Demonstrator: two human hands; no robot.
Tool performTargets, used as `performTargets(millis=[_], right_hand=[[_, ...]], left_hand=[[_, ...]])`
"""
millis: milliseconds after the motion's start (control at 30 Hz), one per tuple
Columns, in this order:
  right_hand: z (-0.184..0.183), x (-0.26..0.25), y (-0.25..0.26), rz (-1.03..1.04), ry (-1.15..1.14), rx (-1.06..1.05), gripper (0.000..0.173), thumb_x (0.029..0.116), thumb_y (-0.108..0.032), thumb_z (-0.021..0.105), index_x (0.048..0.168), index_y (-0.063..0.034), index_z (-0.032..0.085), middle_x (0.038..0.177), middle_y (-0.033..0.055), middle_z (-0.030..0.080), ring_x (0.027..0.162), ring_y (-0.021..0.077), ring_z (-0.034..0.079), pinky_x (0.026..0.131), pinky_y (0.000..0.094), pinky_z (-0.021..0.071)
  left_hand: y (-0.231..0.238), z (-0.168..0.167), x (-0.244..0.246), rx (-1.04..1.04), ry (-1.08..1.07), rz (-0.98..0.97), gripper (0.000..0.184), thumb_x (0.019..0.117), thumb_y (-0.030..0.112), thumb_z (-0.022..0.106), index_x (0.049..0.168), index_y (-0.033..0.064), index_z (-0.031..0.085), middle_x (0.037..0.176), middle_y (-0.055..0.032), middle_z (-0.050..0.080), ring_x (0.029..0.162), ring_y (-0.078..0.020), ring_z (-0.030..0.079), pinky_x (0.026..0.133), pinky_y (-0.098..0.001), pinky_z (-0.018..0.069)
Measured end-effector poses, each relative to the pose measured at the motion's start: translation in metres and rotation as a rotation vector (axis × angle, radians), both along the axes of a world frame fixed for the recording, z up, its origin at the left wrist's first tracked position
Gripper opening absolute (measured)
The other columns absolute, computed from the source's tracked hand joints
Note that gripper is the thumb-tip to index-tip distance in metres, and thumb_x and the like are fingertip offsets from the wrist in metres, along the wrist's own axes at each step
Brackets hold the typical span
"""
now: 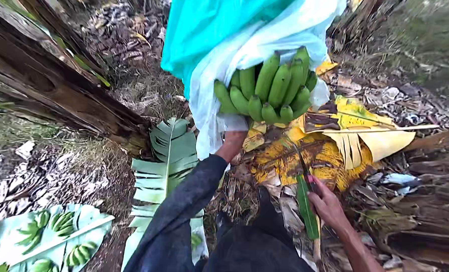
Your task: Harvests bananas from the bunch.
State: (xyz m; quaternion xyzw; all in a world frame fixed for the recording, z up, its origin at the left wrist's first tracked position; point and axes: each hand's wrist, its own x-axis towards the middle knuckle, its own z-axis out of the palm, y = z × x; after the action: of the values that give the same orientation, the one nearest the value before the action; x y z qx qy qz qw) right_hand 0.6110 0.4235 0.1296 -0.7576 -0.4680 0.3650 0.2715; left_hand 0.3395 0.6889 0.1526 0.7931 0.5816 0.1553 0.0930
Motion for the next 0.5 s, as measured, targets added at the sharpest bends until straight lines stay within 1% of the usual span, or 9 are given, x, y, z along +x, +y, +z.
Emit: performTargets(millis=[33, 133, 200, 233, 300, 400, 433, 500], right_hand=[[0.002, -0.002, 0.010, 0.061, -0.050, 0.023, 0.068, 0.0956, -0.022, 0.055, 0.160, -0.0179, 0.036, 0.092, 0.0139, 0.069, 0.058, 0.0217, 0.062, 0.054, 0.0465, 0.0562], [0.013, -0.013, 0.050, 0.239, -0.206, 0.097, 0.064, 0.1000, -0.023, 0.053, 0.162, -0.0197, 0.034, 0.098, 0.0163, 0.072, 0.069, 0.0271, 0.067, 0.065, 0.0527, 0.0576], [0.017, -0.022, 0.077, 0.342, -0.300, 0.177, 0.062, 0.1013, -0.023, 0.051, 0.161, -0.0178, 0.035, 0.092, 0.0187, 0.072, 0.070, 0.0316, 0.069, 0.068, 0.0560, 0.0571], [0.018, -0.026, 0.089, 0.381, -0.334, 0.216, 0.063, 0.1011, -0.022, 0.052, 0.161, -0.0179, 0.035, 0.090, 0.0195, 0.072, 0.070, 0.0340, 0.069, 0.068, 0.0581, 0.0565], [0.015, -0.031, 0.112, 0.437, -0.396, 0.272, 0.066, 0.0993, -0.017, 0.054, 0.162, -0.0196, 0.034, 0.088, 0.0201, 0.071, 0.068, 0.0373, 0.068, 0.063, 0.0611, 0.0548], [0.013, -0.037, 0.133, 0.489, -0.447, 0.309, 0.068, 0.1011, -0.016, 0.055, 0.164, -0.0251, 0.029, 0.097, 0.0206, 0.072, 0.073, 0.0390, 0.069, 0.064, 0.0625, 0.0555], [0.012, -0.039, 0.137, 0.501, -0.464, 0.343, 0.069, 0.1006, -0.015, 0.054, 0.164, -0.0250, 0.029, 0.097, 0.0206, 0.072, 0.072, 0.0388, 0.069, 0.062, 0.0618, 0.0551], [0.012, -0.041, 0.141, 0.524, -0.496, 0.386, 0.068, 0.0998, -0.013, 0.053, 0.164, -0.0228, 0.030, 0.100, 0.0209, 0.072, 0.073, 0.0387, 0.070, 0.063, 0.0612, 0.0554]], left_hand=[[0.005, -0.003, 0.002, 0.036, 0.014, -0.002, 0.034, 0.1053, 0.025, 0.054, 0.127, 0.0013, 0.066, 0.127, -0.0243, 0.067, 0.121, -0.0410, 0.064, 0.100, -0.0598, 0.0511], [0.022, -0.007, 0.000, 0.127, 0.120, -0.054, 0.031, 0.1052, 0.023, 0.052, 0.123, 0.0027, 0.068, 0.123, -0.0217, 0.069, 0.115, -0.0386, 0.067, 0.096, -0.0575, 0.0533], [0.024, -0.002, -0.002, 0.169, 0.191, -0.117, 0.028, 0.1045, 0.018, 0.052, 0.122, 0.0040, 0.069, 0.120, -0.0205, 0.070, 0.112, -0.0376, 0.068, 0.094, -0.0565, 0.0535], [0.023, 0.000, 0.000, 0.192, 0.203, -0.118, 0.028, 0.1045, 0.019, 0.051, 0.122, 0.0052, 0.068, 0.120, -0.0197, 0.070, 0.112, -0.0366, 0.068, 0.094, -0.0556, 0.0533], [0.019, 0.000, 0.002, 0.229, 0.224, -0.116, 0.028, 0.1054, 0.017, 0.049, 0.125, 0.0075, 0.067, 0.122, -0.0177, 0.069, 0.115, -0.0345, 0.067, 0.096, -0.0536, 0.0527], [0.010, -0.004, 0.001, 0.306, 0.310, -0.181, 0.029, 0.1055, 0.011, 0.047, 0.128, 0.0083, 0.065, 0.123, -0.0163, 0.069, 0.115, -0.0324, 0.067, 0.097, -0.0505, 0.0528], [0.006, -0.004, 0.000, 0.332, 0.351, -0.207, 0.029, 0.1056, 0.010, 0.046, 0.128, 0.0079, 0.064, 0.122, -0.0156, 0.069, 0.114, -0.0316, 0.067, 0.096, -0.0494, 0.0533], [-0.001, -0.003, -0.005, 0.399, 0.380, -0.239, 0.027, 0.1047, 0.009, 0.046, 0.124, 0.0074, 0.066, 0.116, -0.0147, 0.071, 0.109, -0.0310, 0.069, 0.093, -0.0480, 0.0550]])
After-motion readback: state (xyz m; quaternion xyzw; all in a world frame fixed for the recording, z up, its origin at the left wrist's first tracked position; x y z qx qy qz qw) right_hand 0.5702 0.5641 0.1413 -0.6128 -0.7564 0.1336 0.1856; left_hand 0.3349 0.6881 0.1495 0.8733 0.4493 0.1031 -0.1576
